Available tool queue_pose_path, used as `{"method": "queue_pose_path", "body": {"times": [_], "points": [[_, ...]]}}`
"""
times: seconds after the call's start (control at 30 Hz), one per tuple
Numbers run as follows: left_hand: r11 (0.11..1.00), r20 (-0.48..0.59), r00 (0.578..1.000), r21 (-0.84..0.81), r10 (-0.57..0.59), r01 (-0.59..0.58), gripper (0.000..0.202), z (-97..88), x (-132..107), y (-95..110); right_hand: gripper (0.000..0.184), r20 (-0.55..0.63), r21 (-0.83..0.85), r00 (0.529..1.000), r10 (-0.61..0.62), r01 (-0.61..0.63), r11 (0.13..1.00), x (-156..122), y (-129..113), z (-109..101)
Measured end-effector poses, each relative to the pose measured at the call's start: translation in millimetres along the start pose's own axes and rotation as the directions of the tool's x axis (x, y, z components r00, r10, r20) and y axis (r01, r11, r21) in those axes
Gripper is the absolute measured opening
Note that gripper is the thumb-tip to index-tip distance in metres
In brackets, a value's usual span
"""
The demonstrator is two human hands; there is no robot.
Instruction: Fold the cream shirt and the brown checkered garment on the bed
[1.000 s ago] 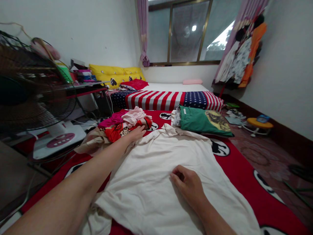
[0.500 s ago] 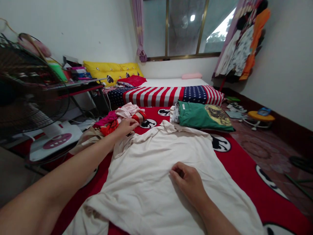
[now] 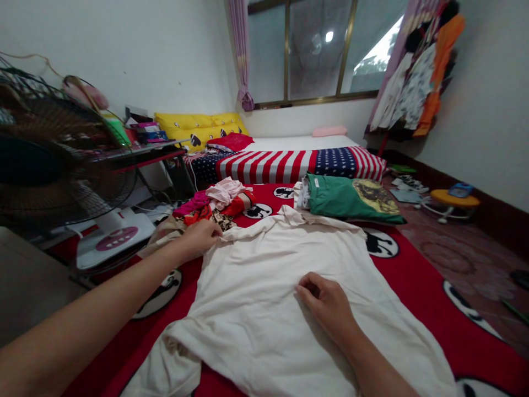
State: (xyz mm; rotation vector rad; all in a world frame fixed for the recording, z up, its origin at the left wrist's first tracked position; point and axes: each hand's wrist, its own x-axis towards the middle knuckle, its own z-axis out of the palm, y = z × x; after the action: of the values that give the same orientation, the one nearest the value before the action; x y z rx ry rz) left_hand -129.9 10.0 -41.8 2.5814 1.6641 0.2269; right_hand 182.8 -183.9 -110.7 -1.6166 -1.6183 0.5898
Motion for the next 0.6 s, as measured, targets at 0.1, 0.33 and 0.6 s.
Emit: {"method": "queue_pose_path", "body": {"times": [0.1, 0.33, 0.6], "points": [[0.985, -0.192, 0.969, 0.048, -0.152, 0.164, 0.018, -26.3, 24.8, -10.1, 0.012, 0.001, 0.012, 1.0, -0.004, 0.004, 1.0, 0.4, 1.0, 0.3], [0.977, -0.368, 0.913, 0.052, -0.174, 0.208, 0.027, -24.5, 51.0, 13.5, 0.012, -0.008, 0.008, 1.0, 0.002, -0.002, 1.0, 1.4, 0.1, -0.1], [0.987, -0.184, 0.976, -0.136, -0.115, 0.091, 0.027, 29.9, 103.6, 92.5, 0.011, -0.01, 0.026, 1.0, 0.019, -0.019, 0.999, 1.4, -0.7, 0.1]]}}
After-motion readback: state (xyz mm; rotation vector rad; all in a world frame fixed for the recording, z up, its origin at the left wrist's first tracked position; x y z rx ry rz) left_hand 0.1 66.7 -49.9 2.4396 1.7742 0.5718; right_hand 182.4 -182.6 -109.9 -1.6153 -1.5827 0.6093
